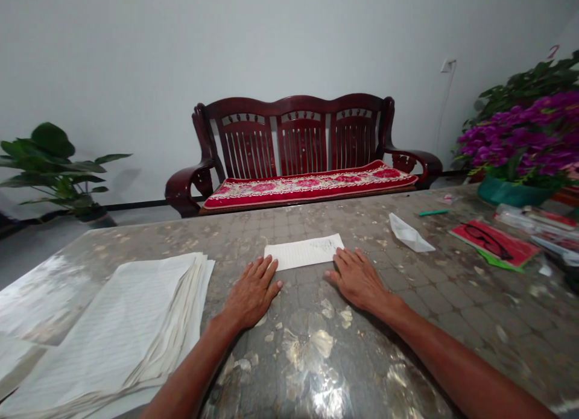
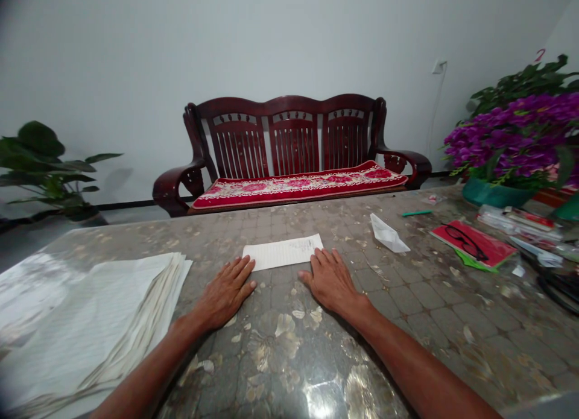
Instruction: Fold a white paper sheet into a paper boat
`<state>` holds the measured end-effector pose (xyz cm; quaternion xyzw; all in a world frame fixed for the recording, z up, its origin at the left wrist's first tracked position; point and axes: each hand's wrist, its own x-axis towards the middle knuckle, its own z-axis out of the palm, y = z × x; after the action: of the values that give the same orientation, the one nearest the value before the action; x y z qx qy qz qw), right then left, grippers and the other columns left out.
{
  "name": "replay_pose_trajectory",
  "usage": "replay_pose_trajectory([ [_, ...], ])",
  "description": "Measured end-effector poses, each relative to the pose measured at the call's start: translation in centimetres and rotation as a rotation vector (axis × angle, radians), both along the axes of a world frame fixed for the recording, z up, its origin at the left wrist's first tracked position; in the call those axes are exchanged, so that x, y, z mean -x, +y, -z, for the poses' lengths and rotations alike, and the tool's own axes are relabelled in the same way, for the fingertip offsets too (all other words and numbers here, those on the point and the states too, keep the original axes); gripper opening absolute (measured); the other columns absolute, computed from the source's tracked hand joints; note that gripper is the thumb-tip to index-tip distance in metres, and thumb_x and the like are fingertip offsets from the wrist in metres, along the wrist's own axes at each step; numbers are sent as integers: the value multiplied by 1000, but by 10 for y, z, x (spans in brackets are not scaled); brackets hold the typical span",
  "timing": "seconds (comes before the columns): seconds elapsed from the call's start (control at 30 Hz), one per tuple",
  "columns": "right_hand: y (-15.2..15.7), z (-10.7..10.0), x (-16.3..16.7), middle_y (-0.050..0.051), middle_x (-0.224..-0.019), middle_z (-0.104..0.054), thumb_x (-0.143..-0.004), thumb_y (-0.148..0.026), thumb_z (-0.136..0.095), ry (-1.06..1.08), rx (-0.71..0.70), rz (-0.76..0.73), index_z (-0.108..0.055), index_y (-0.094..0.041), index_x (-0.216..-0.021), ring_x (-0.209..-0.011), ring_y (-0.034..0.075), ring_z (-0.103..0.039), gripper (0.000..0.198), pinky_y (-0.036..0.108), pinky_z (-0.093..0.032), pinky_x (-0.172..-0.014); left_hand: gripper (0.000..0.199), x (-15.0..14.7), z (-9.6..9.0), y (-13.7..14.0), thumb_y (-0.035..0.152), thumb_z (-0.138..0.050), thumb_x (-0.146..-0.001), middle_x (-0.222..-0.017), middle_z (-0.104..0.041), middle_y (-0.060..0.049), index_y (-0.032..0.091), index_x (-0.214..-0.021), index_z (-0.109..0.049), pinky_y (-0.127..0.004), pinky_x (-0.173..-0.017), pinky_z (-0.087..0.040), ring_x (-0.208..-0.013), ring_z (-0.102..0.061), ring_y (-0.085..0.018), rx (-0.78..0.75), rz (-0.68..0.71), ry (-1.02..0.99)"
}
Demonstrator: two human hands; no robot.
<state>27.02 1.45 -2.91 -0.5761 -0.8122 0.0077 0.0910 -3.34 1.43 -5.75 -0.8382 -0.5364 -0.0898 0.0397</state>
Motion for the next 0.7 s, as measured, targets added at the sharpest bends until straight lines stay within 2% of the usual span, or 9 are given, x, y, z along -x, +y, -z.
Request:
replay_pose_trajectory([
  [0.1, 10, -11, 47, 19, -158, -39, -103, -56, -32, 154, 52, -150, -46, -10, -150, -150, 28, -31, 67, 49, -15, -125, 58, -2, 2, 1, 47, -34, -104, -158, -42, -13, 17, -152, -44, -52, -119, -34, -148, -36, -32, -24, 9, 4],
  [0.2, 27, -12, 93, 18, -160, -36, -105, -54, -19, 307, 225, -228, -38, -8, -154, -150, 24, -31, 70, 43, -22, -123, 57, -1, 5, 1, 47, -35, -103, -157, -43, -13, 18, -152, -44, -52, -118, -36, -147, -37, -32, -48, 22, 9],
  [0.23, 33, -10, 103, 18, -159, -37, -106, -53, -15, 319, 266, -240, -38, -8, -154, -150, 24, -32, 71, 42, -23, -123, 56, 0, 5, 1, 46, -35, -103, -157, -44, -13, 18, -151, -44, -52, -118, -36, -147, -37, -32, -54, 25, 11],
  [0.3, 41, -3, 109, 18, -159, -37, -104, -57, -17, 268, 234, -281, -42, -7, -152, -151, 27, -29, 73, 44, -17, -124, 55, 1, 6, 1, 46, -35, -103, -157, -44, -12, 18, -151, -45, -51, -118, -36, -147, -38, -31, -64, 25, 12],
  [0.37, 46, 5, 95, 18, -162, -32, -103, -61, -19, 199, 178, -286, -42, -8, -152, -152, 28, -24, 76, 46, -15, -125, 56, 1, 6, 1, 46, -34, -104, -157, -44, -12, 18, -150, -45, -51, -118, -36, -147, -38, -31, -70, 21, 11],
  [0.47, 51, 16, 50, 19, -162, -29, -101, -64, -21, 118, 128, -222, -38, -6, -154, -153, 30, -22, 80, 48, -16, -125, 56, 0, 5, 1, 46, -34, -104, -157, -43, -13, 18, -151, -44, -50, -118, -36, -147, -39, -31, -68, 14, 5],
  [0.6, 59, 28, -16, 18, -162, -30, -100, -64, -21, 37, 83, -115, -37, -7, -155, -152, 30, -24, 81, 47, -19, -124, 56, 0, 3, -1, 45, -35, -104, -158, -42, -12, 17, -151, -44, -50, -119, -34, -148, -37, -30, -29, 13, 0],
  [0.7, 64, 35, -43, 18, -162, -33, -101, -62, -21, 12, 48, -77, -38, -8, -154, -151, 29, -27, 78, 46, -22, -123, 53, -3, -6, -1, 43, -36, -104, -156, -45, -12, 17, -148, -48, -50, -118, -36, -146, -40, -30, -10, -7, -16],
])
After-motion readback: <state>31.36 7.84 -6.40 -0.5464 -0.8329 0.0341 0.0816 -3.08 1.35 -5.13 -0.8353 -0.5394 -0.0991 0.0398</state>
